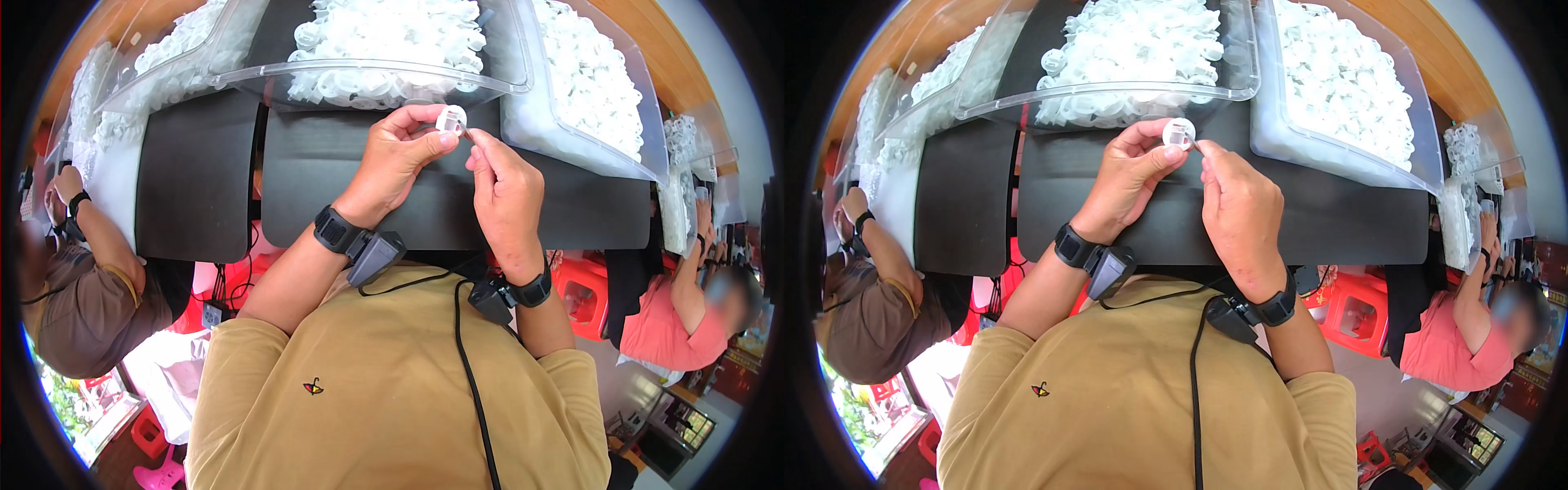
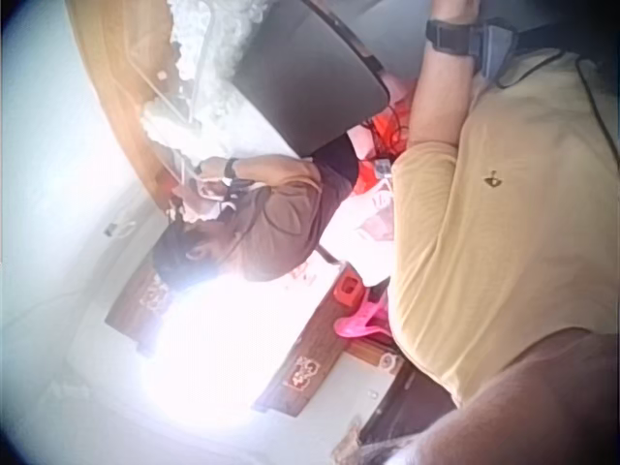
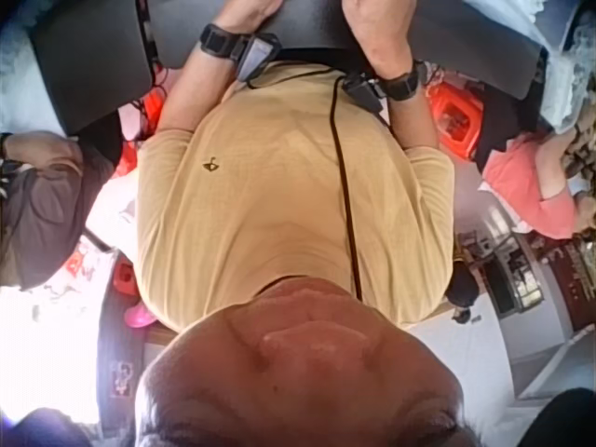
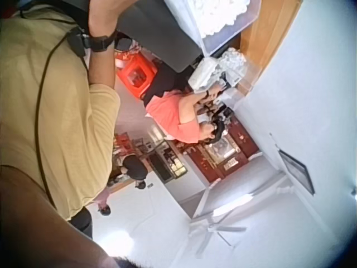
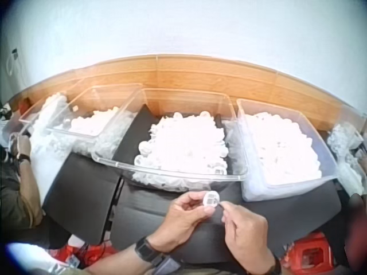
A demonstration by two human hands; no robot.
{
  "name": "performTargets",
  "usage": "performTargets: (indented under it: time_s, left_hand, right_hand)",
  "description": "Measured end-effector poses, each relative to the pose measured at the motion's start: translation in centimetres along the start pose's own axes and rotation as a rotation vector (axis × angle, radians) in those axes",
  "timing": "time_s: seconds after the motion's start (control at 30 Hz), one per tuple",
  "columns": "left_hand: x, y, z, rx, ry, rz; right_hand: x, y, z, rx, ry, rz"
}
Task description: Assembling or inspecting small plastic components using a handheld tool.
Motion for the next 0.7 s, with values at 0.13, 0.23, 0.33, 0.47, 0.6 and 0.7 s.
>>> performTargets:
  time_s: [0.13,0.23,0.33,0.47,0.6,0.7]
  left_hand:
    - [-0.3,0.3,-0.1,0.018,-0.007,0.005]
    - [-0.3,0.3,-0.1,0.034,-0.026,-0.017]
    - [-0.2,0.1,0.0,0.03,-0.035,-0.033]
    - [-0.3,0.1,-0.2,0.029,-0.052,-0.036]
    - [-0.6,0.4,-0.3,0.031,-0.083,-0.055]
    - [-0.5,0.3,-0.3,0.048,-0.089,-0.1]
  right_hand:
    - [-0.3,-0.2,0.1,0.005,0.071,0.118]
    - [-0.5,0.0,0.1,-0.016,0.099,0.224]
    - [0.2,-0.1,-0.1,-0.03,0.067,0.124]
    - [-0.1,0.2,-0.4,-0.104,-0.109,-0.138]
    - [0.0,-0.4,-0.2,-0.103,-0.13,-0.127]
    - [0.2,-0.8,-0.1,-0.054,-0.011,0.007]
Point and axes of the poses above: each hand's wrist, its own z-axis away from the middle knuckle, its own y-axis out of the back of the hand, x = y × z, the point moved 1 cm from there along -z, towards the middle knuckle
